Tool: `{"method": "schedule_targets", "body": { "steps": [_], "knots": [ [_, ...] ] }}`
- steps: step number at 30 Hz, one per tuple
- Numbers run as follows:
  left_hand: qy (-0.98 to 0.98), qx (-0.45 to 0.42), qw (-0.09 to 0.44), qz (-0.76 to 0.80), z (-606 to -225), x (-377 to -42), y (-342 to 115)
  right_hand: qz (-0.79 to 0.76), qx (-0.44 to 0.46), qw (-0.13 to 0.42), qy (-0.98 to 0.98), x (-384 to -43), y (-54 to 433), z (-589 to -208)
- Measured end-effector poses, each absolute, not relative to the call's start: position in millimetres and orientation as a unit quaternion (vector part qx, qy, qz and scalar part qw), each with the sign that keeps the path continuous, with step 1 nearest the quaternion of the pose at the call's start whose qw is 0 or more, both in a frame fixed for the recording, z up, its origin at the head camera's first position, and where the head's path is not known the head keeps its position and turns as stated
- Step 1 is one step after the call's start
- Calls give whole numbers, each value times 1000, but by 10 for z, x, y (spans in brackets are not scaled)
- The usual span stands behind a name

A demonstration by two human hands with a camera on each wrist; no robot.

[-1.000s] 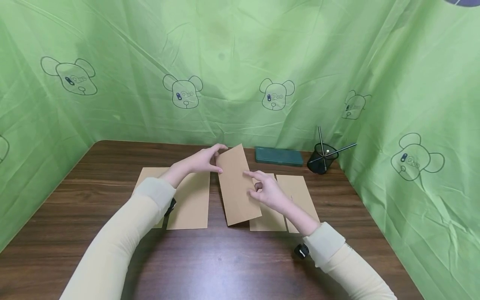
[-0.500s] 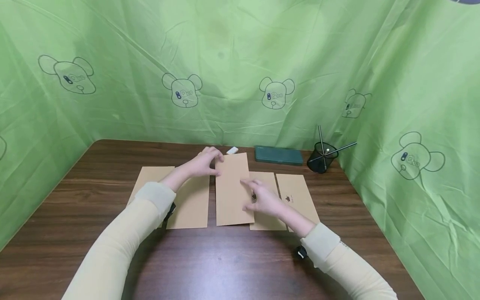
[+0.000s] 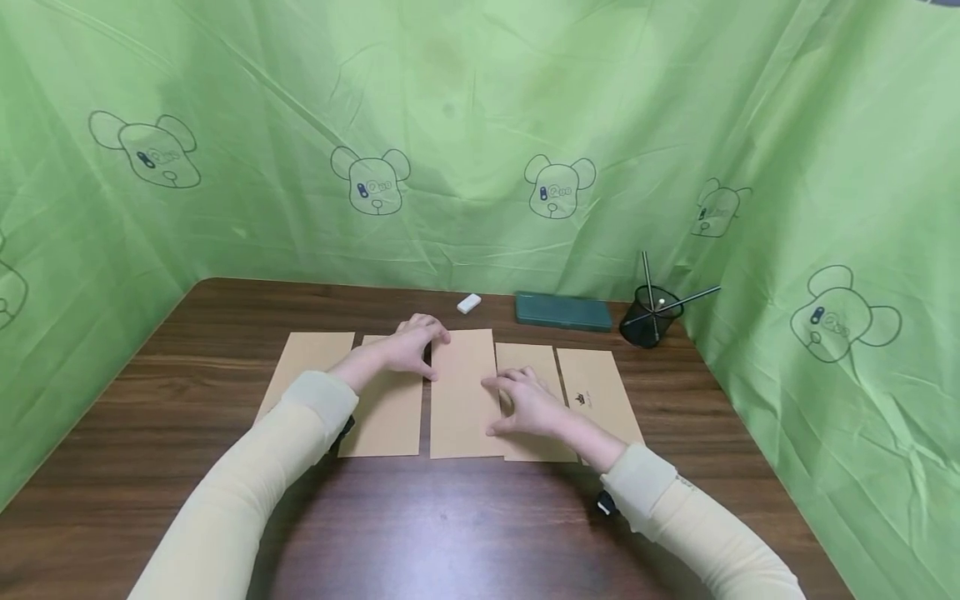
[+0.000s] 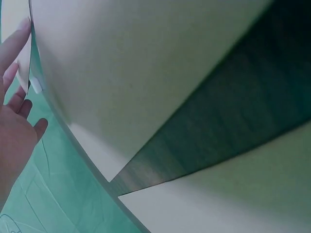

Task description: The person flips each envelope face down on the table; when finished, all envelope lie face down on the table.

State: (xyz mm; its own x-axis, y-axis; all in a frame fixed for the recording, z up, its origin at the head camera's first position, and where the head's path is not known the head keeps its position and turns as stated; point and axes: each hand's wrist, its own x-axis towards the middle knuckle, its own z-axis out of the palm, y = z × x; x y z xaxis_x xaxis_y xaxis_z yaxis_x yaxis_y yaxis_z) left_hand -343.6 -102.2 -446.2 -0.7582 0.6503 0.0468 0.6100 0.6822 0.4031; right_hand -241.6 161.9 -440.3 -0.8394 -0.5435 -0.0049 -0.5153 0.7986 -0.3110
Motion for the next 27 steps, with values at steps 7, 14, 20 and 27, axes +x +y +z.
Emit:
{"method": "schedule_targets", "body": {
  "steps": [7,14,20,27],
  "knots": [
    [914,344,86,197,-4464,-3473,-1050,-127,-291,44,947,-2445,1614,-4433],
    [914,352,106,173,-4449,-3515,-1084,-105,-305,49,945,-2457,1618,-4461],
    [916,352,102,166,-4411,-3472,-1039,-145,-330,45,932,-2438,1709,-4400],
    [912,347,104,192,-4284,-3360,-860,-172,-363,20,916,-2422,1957,-4324]
  ]
}}
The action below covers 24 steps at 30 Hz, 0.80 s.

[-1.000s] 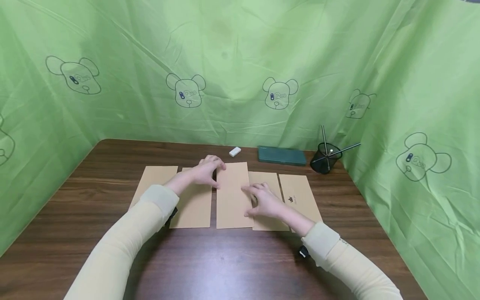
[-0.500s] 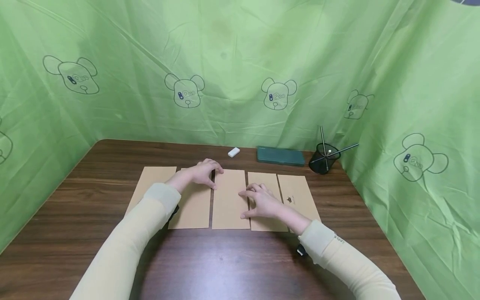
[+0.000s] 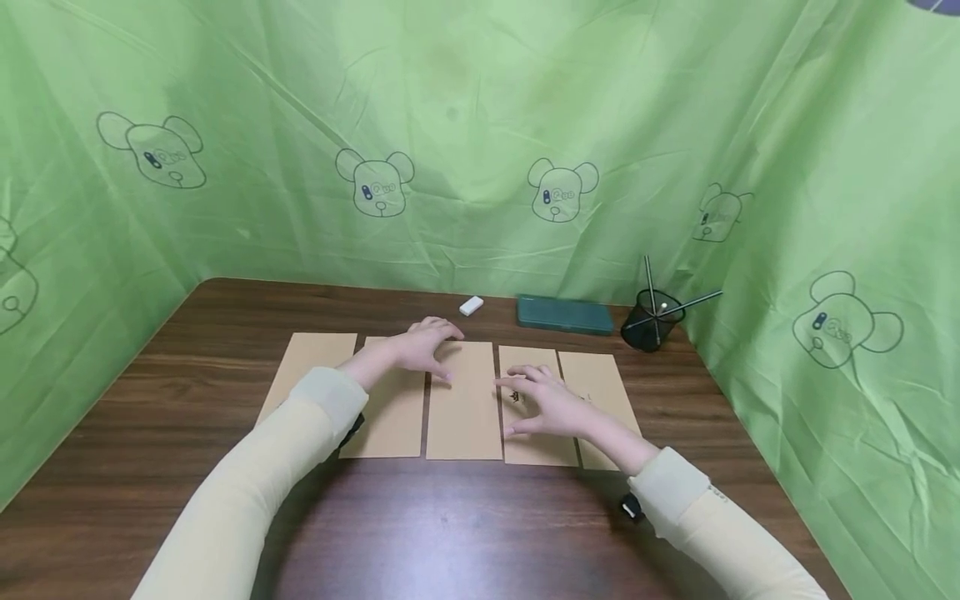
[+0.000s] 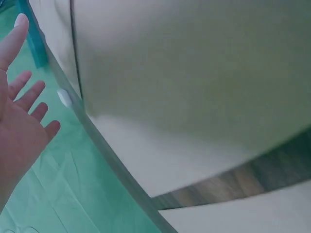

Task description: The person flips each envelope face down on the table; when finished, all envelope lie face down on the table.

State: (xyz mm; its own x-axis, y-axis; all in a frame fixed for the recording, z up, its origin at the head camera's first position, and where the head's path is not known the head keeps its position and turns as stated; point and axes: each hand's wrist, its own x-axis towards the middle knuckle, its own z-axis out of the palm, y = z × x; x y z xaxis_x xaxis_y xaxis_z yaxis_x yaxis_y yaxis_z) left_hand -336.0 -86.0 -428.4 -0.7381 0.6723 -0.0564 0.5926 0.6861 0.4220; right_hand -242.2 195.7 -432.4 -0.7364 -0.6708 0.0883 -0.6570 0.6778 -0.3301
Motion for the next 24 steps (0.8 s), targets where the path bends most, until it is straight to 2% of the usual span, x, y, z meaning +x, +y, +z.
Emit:
{"method": "schedule_targets", "body": {
  "steps": [18,24],
  "knots": [
    [904,346,106,226,-4397,-3306,-287,-185,-430,18,884,-2420,2685,-4395],
    [906,350,112,210,-4435,-3370,-151,-173,-436,39,882,-2431,2868,-4477]
  ]
}}
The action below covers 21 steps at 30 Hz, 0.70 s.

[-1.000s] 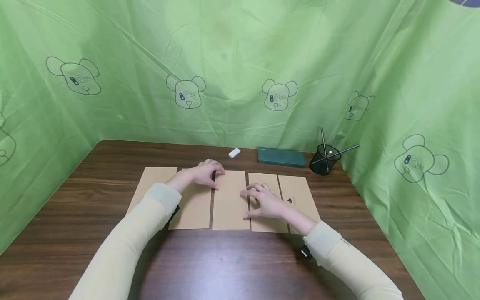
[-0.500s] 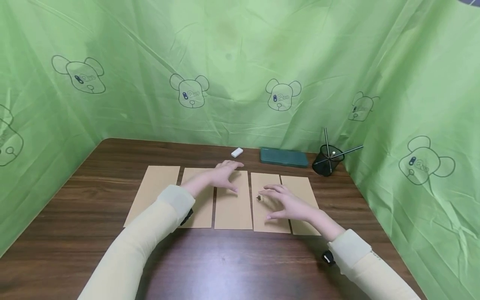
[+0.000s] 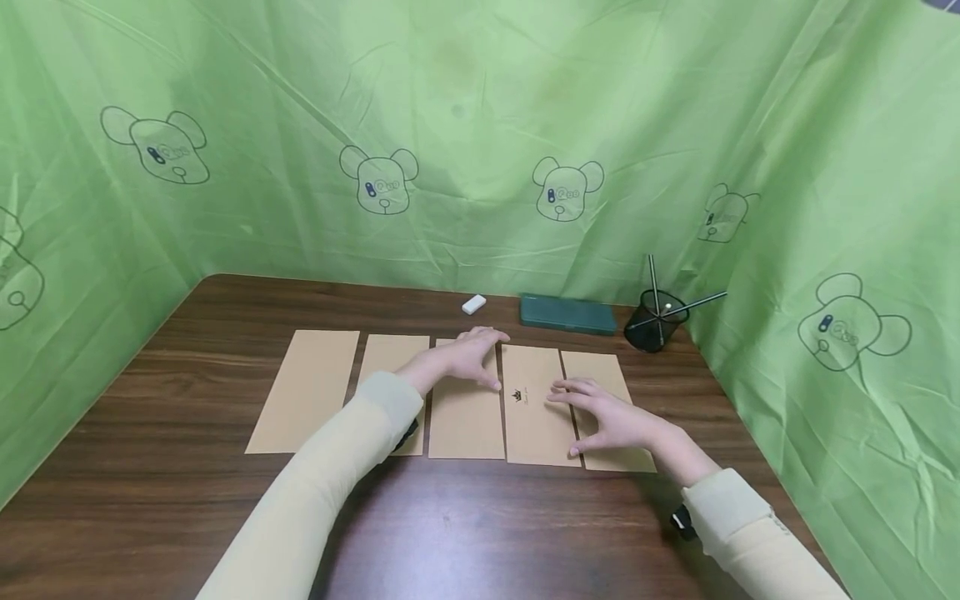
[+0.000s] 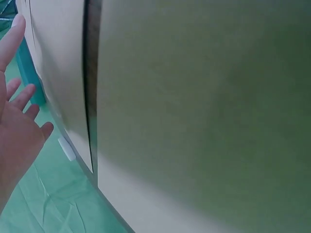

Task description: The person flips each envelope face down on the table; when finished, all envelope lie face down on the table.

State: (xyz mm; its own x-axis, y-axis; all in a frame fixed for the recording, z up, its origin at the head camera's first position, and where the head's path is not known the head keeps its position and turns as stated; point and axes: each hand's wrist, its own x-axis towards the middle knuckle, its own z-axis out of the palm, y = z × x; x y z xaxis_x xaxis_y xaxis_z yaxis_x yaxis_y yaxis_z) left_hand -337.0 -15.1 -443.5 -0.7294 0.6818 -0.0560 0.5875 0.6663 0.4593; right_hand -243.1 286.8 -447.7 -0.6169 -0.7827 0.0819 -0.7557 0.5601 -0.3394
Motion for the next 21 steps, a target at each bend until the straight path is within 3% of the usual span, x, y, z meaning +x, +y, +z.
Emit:
{"method": "schedule_targets", "body": {
  "steps": [21],
  "knots": [
    [900,365,140,190,-4461,-3473,-37,-155,-396,99,900,-2450,2966,-4504]
  ]
}}
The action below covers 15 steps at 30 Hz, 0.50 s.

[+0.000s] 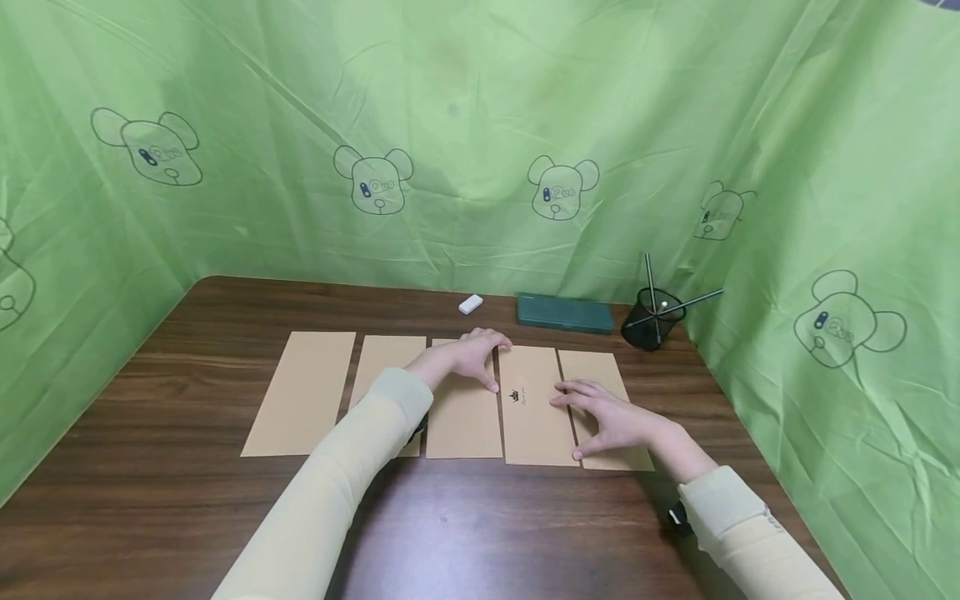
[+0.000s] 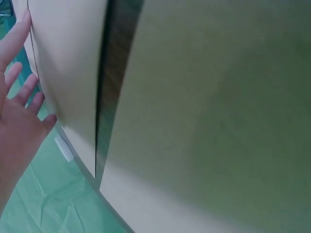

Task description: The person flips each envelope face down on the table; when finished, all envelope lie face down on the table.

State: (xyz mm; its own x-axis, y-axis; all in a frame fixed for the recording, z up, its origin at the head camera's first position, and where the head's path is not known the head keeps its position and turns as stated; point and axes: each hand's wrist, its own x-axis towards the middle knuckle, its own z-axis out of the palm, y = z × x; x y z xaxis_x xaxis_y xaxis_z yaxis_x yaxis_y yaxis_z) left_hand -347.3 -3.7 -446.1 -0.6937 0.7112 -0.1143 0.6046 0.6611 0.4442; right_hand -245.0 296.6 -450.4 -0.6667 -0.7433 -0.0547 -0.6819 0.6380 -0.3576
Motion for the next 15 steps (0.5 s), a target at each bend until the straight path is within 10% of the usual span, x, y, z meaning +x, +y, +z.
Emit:
{"method": "schedule_targets", "body": {
  "steps": [15],
  "knots": [
    [862,369,104,330,-4405,-3533,-37,-147,-402,87,900,-2423,2899,-4400]
  ]
}}
